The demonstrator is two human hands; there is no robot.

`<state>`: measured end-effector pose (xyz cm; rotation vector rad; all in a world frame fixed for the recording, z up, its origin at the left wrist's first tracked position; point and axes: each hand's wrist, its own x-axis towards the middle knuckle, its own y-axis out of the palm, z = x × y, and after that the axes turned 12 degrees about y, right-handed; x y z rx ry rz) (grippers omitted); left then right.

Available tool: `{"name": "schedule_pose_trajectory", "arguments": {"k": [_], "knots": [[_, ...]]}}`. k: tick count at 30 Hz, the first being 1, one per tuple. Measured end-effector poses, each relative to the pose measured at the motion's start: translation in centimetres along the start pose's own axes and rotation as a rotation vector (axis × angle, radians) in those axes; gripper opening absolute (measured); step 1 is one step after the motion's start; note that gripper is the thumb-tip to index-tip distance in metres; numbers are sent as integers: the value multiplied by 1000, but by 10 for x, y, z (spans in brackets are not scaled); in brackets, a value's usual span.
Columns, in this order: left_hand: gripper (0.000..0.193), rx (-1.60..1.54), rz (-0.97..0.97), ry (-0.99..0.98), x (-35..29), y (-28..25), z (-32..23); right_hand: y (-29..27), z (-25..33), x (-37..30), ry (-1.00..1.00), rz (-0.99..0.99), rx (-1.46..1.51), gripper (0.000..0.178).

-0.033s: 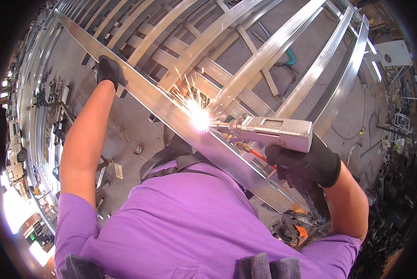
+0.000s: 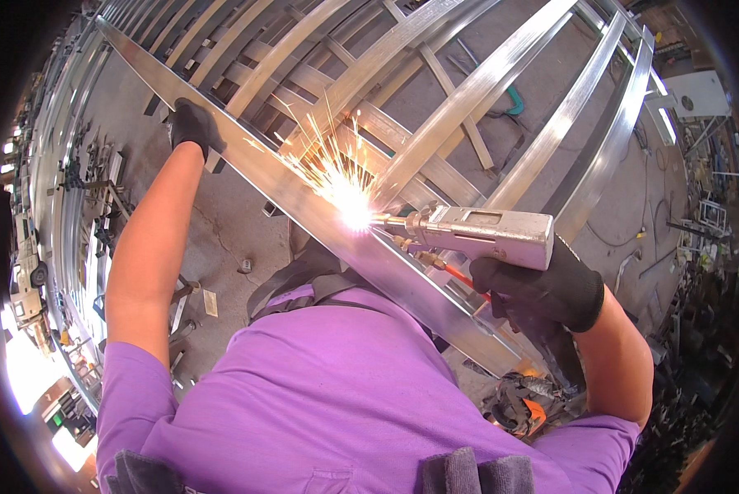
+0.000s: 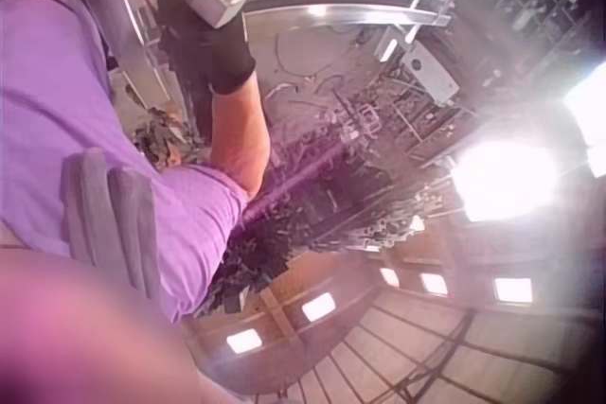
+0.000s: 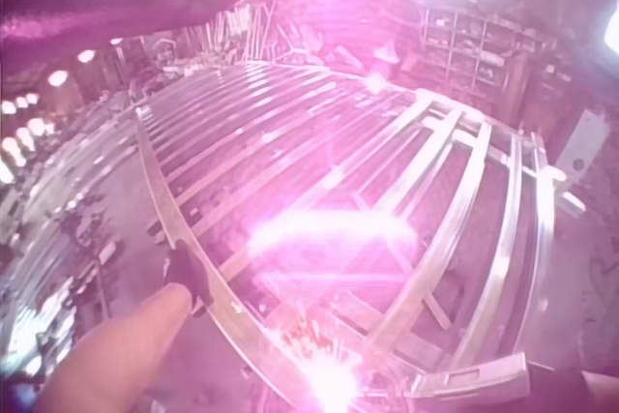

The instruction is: The person positions a metal frame on a support stand and then uses a handheld welding torch to weld along the joints of the frame. The person moves along the frame, applying welds at multiple intersections while another worker welds nearby.

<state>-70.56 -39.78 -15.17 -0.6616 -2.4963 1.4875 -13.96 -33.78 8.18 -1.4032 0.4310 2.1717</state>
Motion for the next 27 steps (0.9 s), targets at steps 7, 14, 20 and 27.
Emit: {"name": "schedule_pose_trajectory", "arguments": {"k": [7,14,20,27], "knots": [[81,710,194,240,15,11,10,-2,-5,1,-20,-11,-21,41],[82,710,148,249,-16,-11,-26,-4,-11,-1,-28,-8,-10,37],[85,740,138,270,-25,-19,-31,-3,-12,-3,-5,-21,-2,34],[91,758,125,291,-37,-28,-43,-4,-19,-3,-42,-21,-8,34]]}}
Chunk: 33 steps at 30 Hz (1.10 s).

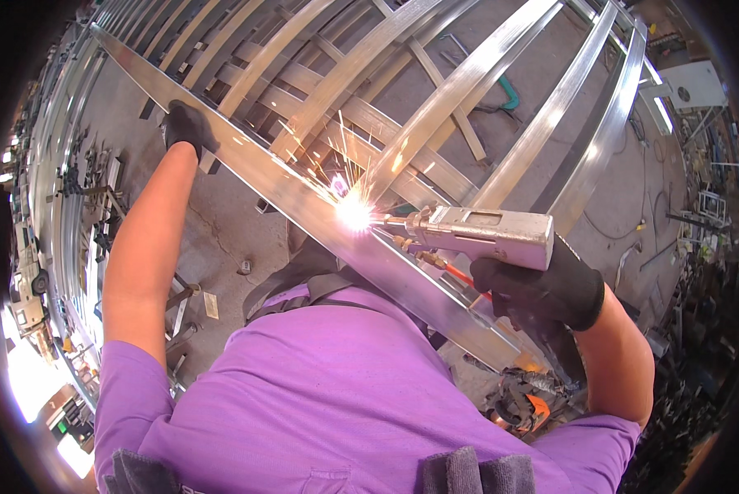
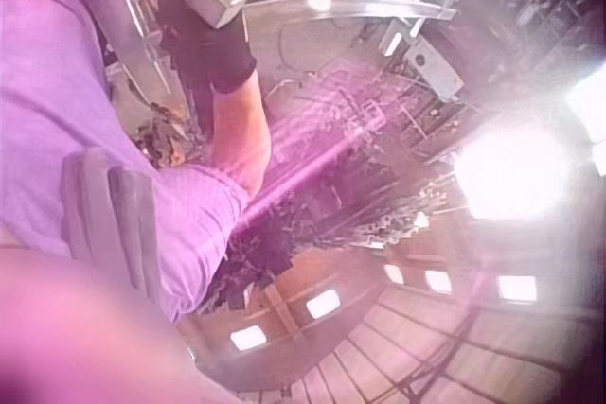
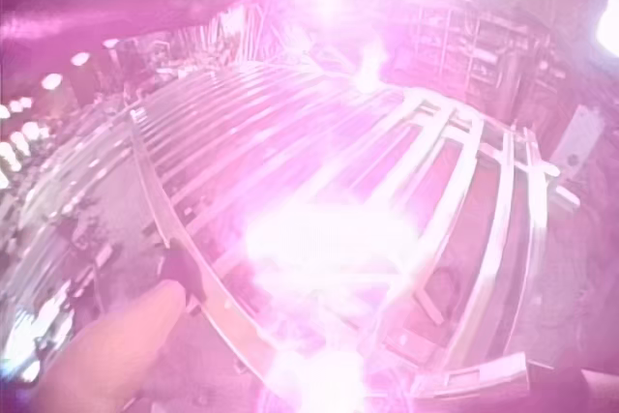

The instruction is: The person positions a metal frame on a support stand and then uses a handheld welding torch to weld along the joints of the frame. The person moves along the frame, applying welds at multiple intersections while another worker welds nearby.

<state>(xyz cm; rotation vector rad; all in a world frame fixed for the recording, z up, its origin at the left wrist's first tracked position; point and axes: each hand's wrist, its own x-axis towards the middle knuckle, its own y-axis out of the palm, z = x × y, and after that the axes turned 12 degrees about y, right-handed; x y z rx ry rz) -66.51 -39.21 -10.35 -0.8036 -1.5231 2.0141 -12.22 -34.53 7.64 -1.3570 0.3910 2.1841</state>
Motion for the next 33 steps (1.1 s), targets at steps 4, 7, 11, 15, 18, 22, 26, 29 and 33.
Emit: {"name": "schedule_pose_trajectory", "arguments": {"k": [4,7,11,15,18,22,26,29,33], "knots": [[79,130,127,136,-19,-28,-14,-1,0,-3,45,-12,-7,37],[71,222,204,205,-15,-26,-10,1,1,-5,50,-9,25,38],[48,316,215,281,-14,-27,-11,-2,-5,-4,46,4,29,38],[40,393,207,328,-14,-29,-13,-15,-23,-10,29,-59,50,36],[40,174,59,104,-1,0,5,-32,-32,-25,6,-91,58,33],[63,612,224,292,17,13,13,-44,-58,-36,-30,-103,74,33],[69,757,265,396,11,1,2,-46,-76,-42,28,-93,109,35],[70,578,159,273,20,9,9,-43,-77,-46,72,-77,146,37],[66,126,13,39,41,36,36,-45,-79,-41,94,-36,130,40]]}}
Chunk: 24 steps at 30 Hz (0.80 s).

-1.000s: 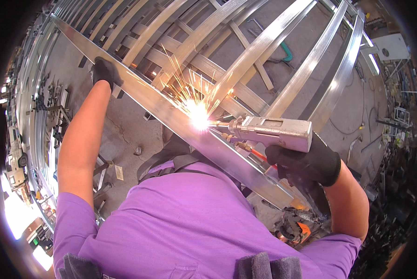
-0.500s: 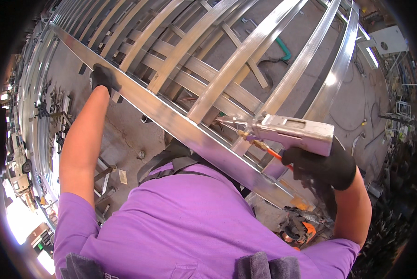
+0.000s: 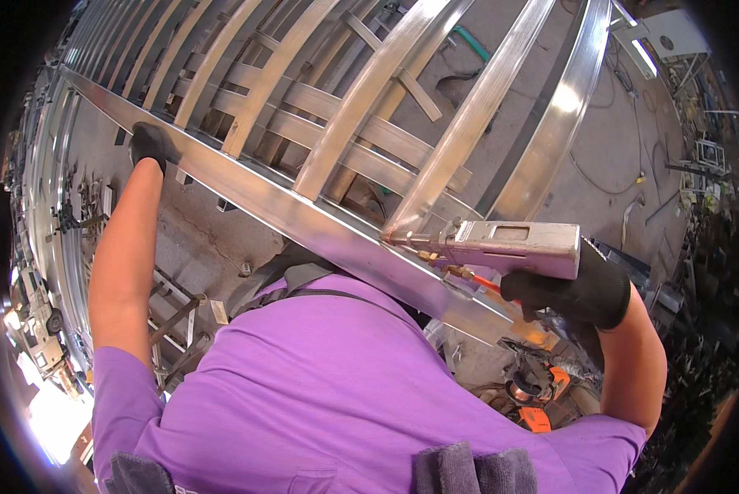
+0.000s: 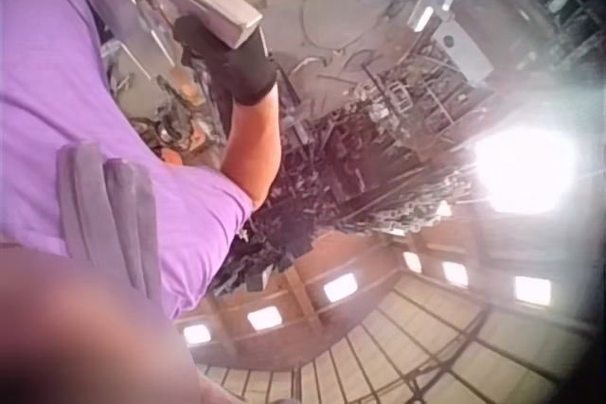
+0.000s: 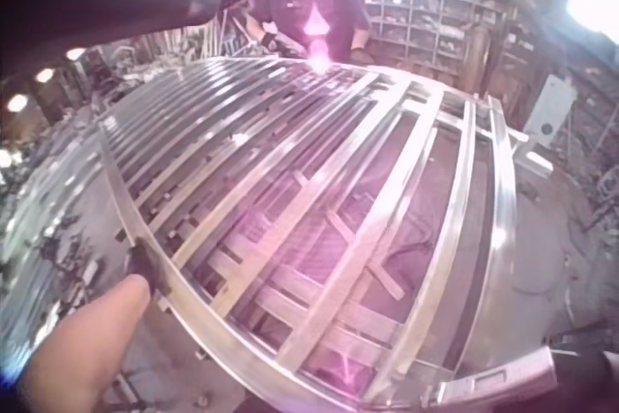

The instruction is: The person positions a metal frame on a support stand and then uses a handheld welding torch to weld along the joints of the frame. The person moves along the frame, applying welds at multiple intersections while another worker welds nearby.

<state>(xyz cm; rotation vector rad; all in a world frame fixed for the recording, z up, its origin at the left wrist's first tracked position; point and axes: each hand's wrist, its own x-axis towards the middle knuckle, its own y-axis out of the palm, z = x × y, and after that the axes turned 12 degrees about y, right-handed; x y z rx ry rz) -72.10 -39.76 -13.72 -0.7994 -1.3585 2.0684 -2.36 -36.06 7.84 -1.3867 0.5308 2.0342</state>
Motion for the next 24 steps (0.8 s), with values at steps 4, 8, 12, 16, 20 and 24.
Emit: {"name": "schedule_pose_trajectory", "arguments": {"k": [4,8,12,16,20,24], "knots": [[62,-173,-16,-76,9,10,4,-1,-3,2,10,6,8,41],[57,-234,-19,-99,16,17,6,-2,-4,2,17,12,17,41],[54,-265,-15,-111,27,30,11,-2,-1,1,25,20,-22,41],[51,-392,-15,-153,38,41,32,-2,-3,3,0,22,-40,39],[52,-512,-8,-157,8,-1,-7,-2,-7,1,12,-5,-47,37],[51,-441,16,-148,1,-5,-3,-2,-7,1,16,2,-30,37]]}}
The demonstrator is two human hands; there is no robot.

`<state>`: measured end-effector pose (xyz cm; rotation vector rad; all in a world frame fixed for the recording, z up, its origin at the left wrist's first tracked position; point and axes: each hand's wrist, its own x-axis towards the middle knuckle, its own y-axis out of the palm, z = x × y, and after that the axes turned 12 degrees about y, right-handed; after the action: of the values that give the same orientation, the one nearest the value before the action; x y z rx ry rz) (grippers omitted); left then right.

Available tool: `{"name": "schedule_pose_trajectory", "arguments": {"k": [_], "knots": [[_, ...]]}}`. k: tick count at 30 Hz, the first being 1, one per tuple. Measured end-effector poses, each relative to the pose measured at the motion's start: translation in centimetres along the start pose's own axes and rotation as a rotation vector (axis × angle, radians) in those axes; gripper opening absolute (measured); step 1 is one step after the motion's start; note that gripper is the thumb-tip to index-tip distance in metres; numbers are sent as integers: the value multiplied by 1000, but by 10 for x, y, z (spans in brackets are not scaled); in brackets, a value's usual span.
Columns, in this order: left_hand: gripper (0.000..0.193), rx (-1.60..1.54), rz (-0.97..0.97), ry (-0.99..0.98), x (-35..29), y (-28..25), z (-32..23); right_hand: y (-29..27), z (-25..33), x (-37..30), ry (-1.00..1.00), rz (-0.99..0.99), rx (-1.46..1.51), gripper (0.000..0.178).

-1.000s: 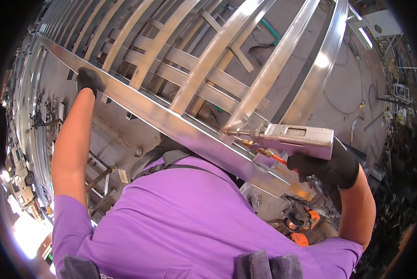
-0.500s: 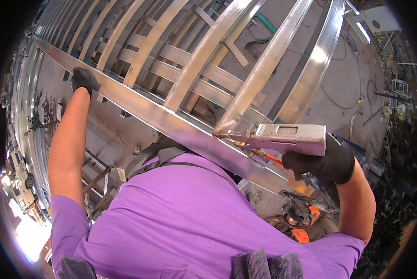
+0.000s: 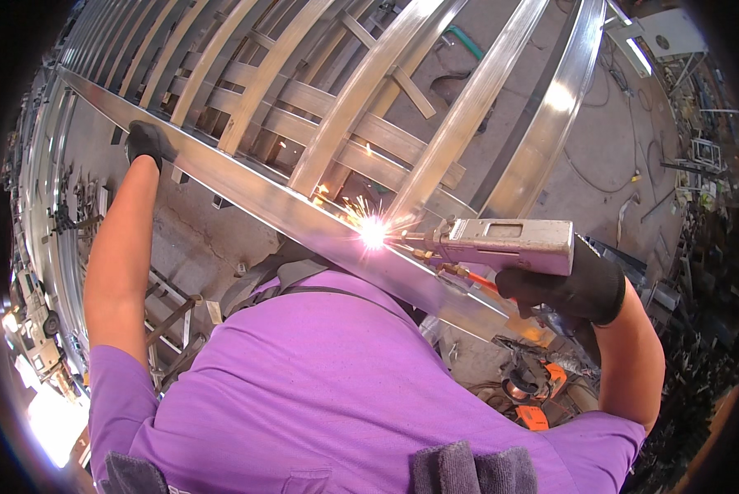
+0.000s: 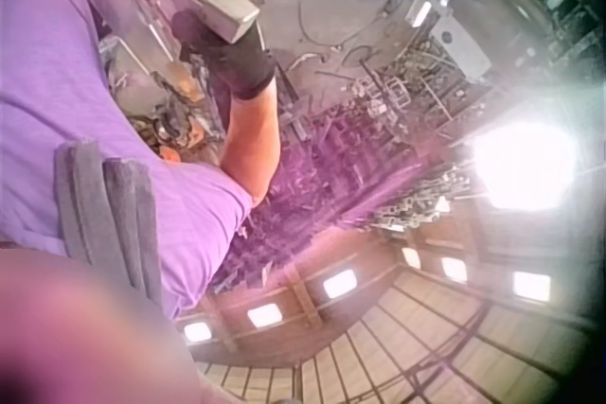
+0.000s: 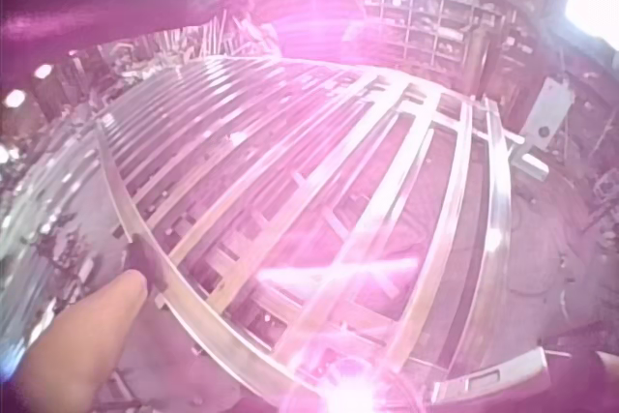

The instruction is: The person positions a metal frame on a support stand and then uses a handheld welding torch to weld along the joints of the frame. The person moves along the frame, applying welds at multiple intersections while another worker welds nearby.

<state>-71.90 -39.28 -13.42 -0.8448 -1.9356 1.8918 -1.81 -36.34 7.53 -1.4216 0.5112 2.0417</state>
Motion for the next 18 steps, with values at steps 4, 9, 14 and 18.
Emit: {"name": "schedule_pose_trajectory", "arguments": {"k": [4,9,14,18], "knots": [[52,392,67,135,6,11,6,1,3,-2,4,-1,-6,38],[63,141,71,12,23,15,20,1,3,-4,9,-5,-5,37],[64,1107,203,417,-1,1,-11,0,-3,-4,3,-4,11,36],[67,1273,201,513,-17,-6,-19,-1,-7,-4,-19,13,30,36]]}}
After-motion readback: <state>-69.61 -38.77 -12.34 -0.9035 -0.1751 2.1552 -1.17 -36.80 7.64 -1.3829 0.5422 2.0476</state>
